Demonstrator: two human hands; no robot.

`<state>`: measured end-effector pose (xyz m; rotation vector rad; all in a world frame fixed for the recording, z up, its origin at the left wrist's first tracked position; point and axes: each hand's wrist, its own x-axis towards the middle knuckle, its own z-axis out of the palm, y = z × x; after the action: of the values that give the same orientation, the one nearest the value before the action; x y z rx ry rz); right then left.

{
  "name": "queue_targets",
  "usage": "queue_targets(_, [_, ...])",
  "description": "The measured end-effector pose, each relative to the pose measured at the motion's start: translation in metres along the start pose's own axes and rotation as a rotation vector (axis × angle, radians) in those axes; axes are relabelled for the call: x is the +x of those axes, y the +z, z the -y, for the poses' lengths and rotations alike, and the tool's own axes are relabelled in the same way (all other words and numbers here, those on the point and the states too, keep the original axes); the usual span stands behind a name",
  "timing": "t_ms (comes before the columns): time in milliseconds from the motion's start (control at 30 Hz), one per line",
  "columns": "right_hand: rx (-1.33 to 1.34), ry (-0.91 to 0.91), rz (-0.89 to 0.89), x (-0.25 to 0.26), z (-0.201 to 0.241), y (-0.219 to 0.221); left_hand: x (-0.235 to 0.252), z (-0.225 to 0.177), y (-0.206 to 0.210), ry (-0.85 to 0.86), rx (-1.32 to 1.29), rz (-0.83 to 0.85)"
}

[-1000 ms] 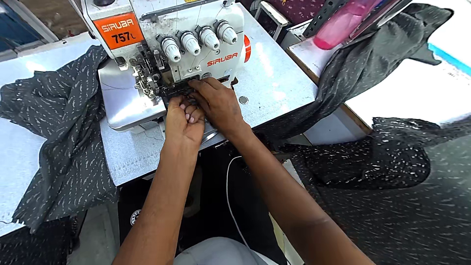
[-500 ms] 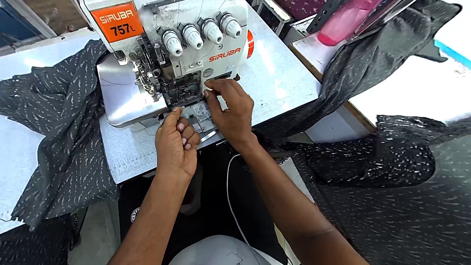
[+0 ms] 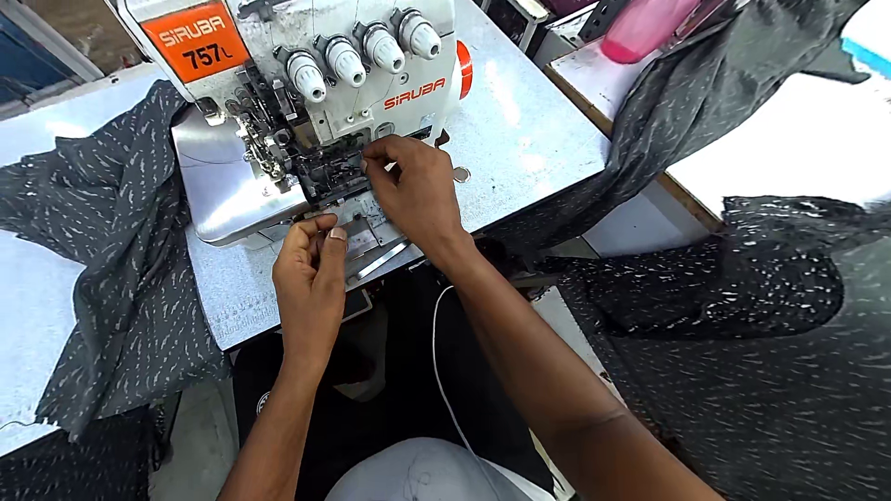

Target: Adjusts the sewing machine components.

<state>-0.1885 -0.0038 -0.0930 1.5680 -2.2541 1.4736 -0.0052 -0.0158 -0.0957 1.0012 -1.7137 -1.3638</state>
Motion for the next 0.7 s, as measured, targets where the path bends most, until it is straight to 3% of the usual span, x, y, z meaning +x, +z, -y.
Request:
queue_targets(133, [0.038, 0.027, -0.032, -0.006, 0.003, 0.006, 0.013, -0.024, 0.012, -0.22, -0.435, 0.007])
queue_targets(233, [-0.023, 0.084, -0.014, -0.002, 0.008, 0.005, 0.026, -0.03, 0.025, -0.295, -0.51, 0.021])
queue_targets(400, [-0.168, 0.227, 0.201, 0.015, 0.018, 0.004, 0.031, -0.038, 0.03, -0.416, -0.674, -0.001])
queue_targets(500, [-0.141, 0.18, 0.075, 0.008, 0.014, 0.008, 0.041, -0.046, 0.029, -0.537, -0.872, -0.027])
queue_targets(700, [-0.097, 0.123, -0.11, -0.001, 0.008, 0.012, 0.064, -0.046, 0.046, -0.608, -1.082, -0.072])
